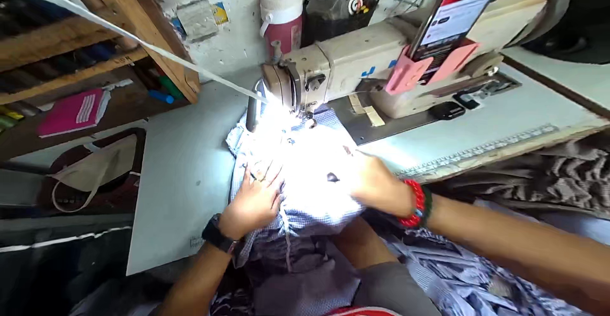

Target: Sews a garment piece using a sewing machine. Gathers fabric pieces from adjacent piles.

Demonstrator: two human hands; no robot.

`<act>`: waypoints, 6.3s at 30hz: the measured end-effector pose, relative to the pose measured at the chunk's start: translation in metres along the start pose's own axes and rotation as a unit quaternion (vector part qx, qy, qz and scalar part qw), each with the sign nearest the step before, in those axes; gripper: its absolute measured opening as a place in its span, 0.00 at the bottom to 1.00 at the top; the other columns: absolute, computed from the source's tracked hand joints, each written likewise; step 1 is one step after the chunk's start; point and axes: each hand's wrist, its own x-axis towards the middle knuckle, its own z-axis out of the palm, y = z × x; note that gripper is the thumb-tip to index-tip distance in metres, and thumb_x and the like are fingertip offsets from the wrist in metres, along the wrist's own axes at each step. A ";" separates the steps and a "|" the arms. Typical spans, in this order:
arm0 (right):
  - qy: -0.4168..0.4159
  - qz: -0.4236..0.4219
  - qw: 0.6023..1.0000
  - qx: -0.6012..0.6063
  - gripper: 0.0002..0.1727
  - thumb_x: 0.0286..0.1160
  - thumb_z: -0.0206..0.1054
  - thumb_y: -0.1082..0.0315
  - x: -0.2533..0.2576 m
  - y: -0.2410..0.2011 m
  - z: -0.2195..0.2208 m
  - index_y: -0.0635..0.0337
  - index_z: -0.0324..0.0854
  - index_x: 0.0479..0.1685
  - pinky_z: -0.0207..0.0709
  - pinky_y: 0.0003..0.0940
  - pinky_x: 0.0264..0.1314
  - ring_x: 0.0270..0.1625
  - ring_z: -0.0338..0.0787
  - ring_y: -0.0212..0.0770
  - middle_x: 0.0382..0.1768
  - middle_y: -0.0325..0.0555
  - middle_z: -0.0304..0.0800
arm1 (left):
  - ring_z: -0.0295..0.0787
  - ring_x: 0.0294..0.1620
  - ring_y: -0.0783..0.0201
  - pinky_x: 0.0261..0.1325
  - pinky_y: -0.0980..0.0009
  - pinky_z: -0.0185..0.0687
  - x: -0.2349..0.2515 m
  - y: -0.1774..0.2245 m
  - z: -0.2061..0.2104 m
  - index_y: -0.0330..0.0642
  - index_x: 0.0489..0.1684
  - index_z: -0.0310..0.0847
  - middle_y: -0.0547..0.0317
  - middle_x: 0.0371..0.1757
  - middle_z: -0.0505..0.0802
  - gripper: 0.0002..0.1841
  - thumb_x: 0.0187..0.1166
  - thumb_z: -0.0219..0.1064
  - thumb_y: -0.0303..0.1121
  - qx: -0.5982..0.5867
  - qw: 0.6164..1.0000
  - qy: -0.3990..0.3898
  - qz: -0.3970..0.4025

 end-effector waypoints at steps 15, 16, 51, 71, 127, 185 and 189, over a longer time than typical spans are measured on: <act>-0.008 -0.035 0.999 -0.038 0.11 0.67 0.67 0.65 -0.008 0.004 0.002 0.58 0.90 0.42 0.85 0.59 0.38 0.46 0.94 0.61 0.42 0.60 0.93 | 0.37 0.98 0.50 0.89 0.28 0.17 -0.007 0.000 0.004 0.54 0.93 0.60 0.62 0.96 0.59 0.32 0.90 0.43 0.54 -0.028 0.999 -0.003 -0.018; -0.030 -0.017 0.999 -0.022 0.11 0.70 0.68 0.65 -0.006 0.007 0.001 0.60 0.90 0.44 0.85 0.61 0.40 0.48 0.93 0.63 0.45 0.61 0.92 | 0.37 0.98 0.49 0.89 0.28 0.20 -0.003 -0.007 0.005 0.54 0.92 0.62 0.62 0.95 0.61 0.32 0.90 0.43 0.55 -0.038 0.999 0.007 -0.032; -0.042 -0.051 0.997 -0.026 0.12 0.66 0.67 0.64 -0.004 0.008 0.003 0.58 0.90 0.43 0.84 0.61 0.36 0.44 0.93 0.62 0.40 0.58 0.92 | 0.42 0.97 0.52 0.91 0.32 0.23 -0.006 -0.006 0.007 0.51 0.90 0.65 0.61 0.94 0.62 0.30 0.90 0.45 0.50 -0.039 0.999 0.027 0.019; 0.011 -0.068 0.996 -0.054 0.10 0.74 0.66 0.67 -0.006 -0.005 0.007 0.61 0.91 0.44 0.83 0.64 0.63 0.52 0.95 0.58 0.44 0.56 0.95 | 0.51 0.95 0.52 0.91 0.30 0.26 -0.007 -0.012 0.007 0.52 0.89 0.68 0.62 0.93 0.66 0.28 0.89 0.51 0.46 -0.037 0.997 0.054 0.053; -0.050 -0.262 0.959 0.101 0.10 0.74 0.64 0.75 0.070 -0.062 0.042 0.58 0.89 0.48 0.84 0.43 0.59 0.54 0.91 0.43 0.50 0.45 0.93 | 0.54 0.94 0.54 0.93 0.34 0.27 0.031 -0.072 0.008 0.58 0.62 0.92 0.64 0.80 0.84 0.19 0.84 0.59 0.51 -0.155 0.962 0.218 0.055; -0.180 -0.250 0.943 0.126 0.20 0.81 0.62 0.75 0.174 -0.231 0.070 0.60 0.83 0.71 0.81 0.68 0.61 0.69 0.85 0.68 0.81 0.60 0.74 | 0.83 0.38 0.82 0.40 0.86 0.82 -0.275 0.093 0.151 0.42 0.60 0.77 0.59 0.50 0.86 0.17 0.78 0.70 0.38 -0.233 0.792 0.516 -0.231; -0.214 -0.104 0.969 0.072 0.27 0.82 0.61 0.71 0.188 -0.242 0.112 0.58 0.72 0.82 0.79 0.75 0.58 0.66 0.82 0.79 0.80 0.77 0.66 | 0.94 0.44 0.48 0.53 0.44 0.88 -0.361 0.107 0.184 0.30 0.71 0.79 0.38 0.50 0.94 0.24 0.83 0.68 0.39 -0.327 0.749 0.235 -0.526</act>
